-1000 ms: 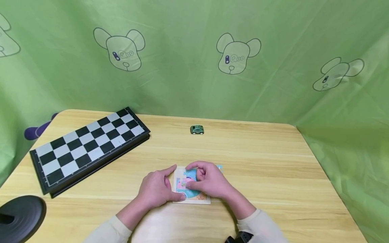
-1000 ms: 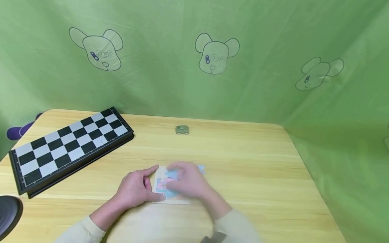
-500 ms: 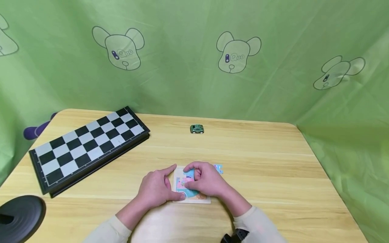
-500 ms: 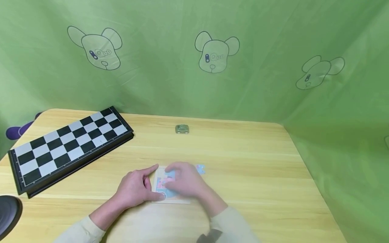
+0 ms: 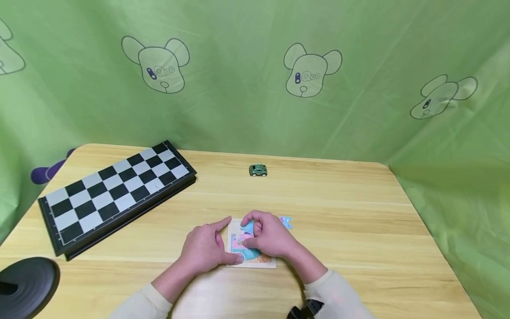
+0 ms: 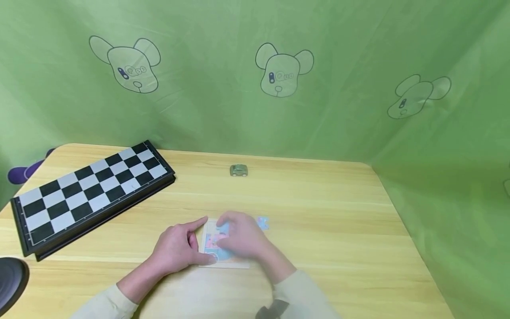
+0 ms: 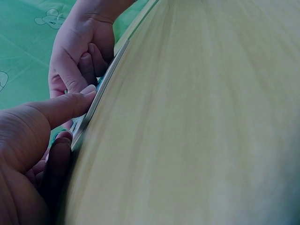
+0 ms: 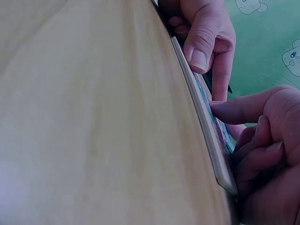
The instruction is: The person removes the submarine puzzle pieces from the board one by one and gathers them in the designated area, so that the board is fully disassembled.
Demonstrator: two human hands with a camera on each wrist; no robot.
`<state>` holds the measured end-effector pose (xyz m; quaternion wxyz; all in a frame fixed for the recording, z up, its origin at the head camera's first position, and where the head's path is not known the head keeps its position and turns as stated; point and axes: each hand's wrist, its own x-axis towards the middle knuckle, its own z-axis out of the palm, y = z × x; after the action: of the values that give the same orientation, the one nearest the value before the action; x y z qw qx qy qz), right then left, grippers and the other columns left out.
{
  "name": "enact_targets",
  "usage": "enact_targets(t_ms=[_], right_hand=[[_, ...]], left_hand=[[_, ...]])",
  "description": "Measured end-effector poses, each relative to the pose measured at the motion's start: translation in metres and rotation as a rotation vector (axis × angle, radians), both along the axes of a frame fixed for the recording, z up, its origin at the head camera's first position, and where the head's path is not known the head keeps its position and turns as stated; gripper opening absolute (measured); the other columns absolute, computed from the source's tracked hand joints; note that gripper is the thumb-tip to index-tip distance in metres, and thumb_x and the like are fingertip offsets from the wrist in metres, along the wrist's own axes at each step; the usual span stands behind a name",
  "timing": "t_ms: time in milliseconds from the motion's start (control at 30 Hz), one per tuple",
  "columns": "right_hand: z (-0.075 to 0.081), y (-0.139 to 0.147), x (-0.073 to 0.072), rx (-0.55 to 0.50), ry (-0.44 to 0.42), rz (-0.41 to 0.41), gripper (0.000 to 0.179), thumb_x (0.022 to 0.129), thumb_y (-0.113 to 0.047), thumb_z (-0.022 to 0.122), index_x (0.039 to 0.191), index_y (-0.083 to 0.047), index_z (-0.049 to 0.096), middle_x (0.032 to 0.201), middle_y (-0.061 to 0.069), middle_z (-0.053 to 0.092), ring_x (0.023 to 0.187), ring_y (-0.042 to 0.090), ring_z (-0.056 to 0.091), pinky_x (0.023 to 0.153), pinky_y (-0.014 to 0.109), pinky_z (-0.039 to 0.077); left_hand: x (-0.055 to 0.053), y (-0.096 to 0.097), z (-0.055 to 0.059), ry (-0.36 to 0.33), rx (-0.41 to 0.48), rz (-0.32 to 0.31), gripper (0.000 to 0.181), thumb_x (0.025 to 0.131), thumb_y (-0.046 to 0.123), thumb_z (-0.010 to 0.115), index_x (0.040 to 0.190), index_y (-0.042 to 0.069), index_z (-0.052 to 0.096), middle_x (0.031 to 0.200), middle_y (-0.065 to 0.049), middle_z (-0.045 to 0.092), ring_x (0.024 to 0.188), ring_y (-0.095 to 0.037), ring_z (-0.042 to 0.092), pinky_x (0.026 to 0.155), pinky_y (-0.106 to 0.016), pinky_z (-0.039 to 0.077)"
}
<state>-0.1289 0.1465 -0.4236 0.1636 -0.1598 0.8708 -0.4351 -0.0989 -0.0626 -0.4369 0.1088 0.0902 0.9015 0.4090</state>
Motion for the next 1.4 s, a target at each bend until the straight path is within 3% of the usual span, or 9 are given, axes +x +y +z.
enact_targets(t_ms=[567, 867, 1033, 1400], right_hand=[[0.0, 0.001, 0.004, -0.089, 0.048, -0.009, 0.032, 0.075, -0.003, 0.087, 0.1, -0.015, 0.071, 0.055, -0.003, 0.034, 0.049, 0.011, 0.033, 0.051, 0.026, 0.033], [0.011, 0.008, 0.005, 0.009, 0.034, -0.086, 0.044, 0.074, -0.007, 0.088, 0.114, -0.011, 0.069, 0.06, -0.002, 0.042, 0.051, 0.012, 0.039, 0.051, 0.026, 0.036], [0.011, 0.012, 0.002, 0.067, 0.009, -0.084, 0.041, 0.077, -0.009, 0.086, 0.114, -0.01, 0.068, 0.059, -0.001, 0.044, 0.05, 0.012, 0.04, 0.048, 0.025, 0.033], [0.008, 0.013, 0.003, 0.082, 0.007, -0.091, 0.032, 0.08, -0.011, 0.084, 0.107, -0.01, 0.068, 0.058, -0.002, 0.044, 0.049, 0.011, 0.039, 0.047, 0.025, 0.032]], left_hand=[[0.001, 0.0, 0.0, 0.002, 0.011, 0.0, 0.102, 0.058, 0.047, 0.095, 0.144, 0.011, 0.055, 0.06, 0.007, 0.054, 0.053, -0.014, 0.051, 0.052, -0.033, 0.039], [0.002, 0.001, 0.0, 0.015, 0.01, -0.002, 0.102, 0.057, 0.046, 0.095, 0.144, 0.01, 0.055, 0.059, 0.008, 0.054, 0.052, -0.014, 0.051, 0.052, -0.033, 0.039], [0.002, 0.001, 0.001, 0.017, 0.008, -0.001, 0.103, 0.057, 0.046, 0.095, 0.144, 0.01, 0.055, 0.058, 0.008, 0.054, 0.053, -0.014, 0.051, 0.052, -0.033, 0.039], [0.002, 0.001, 0.001, 0.016, 0.003, 0.003, 0.102, 0.057, 0.047, 0.095, 0.144, 0.011, 0.055, 0.058, 0.008, 0.054, 0.053, -0.014, 0.051, 0.053, -0.033, 0.038]])
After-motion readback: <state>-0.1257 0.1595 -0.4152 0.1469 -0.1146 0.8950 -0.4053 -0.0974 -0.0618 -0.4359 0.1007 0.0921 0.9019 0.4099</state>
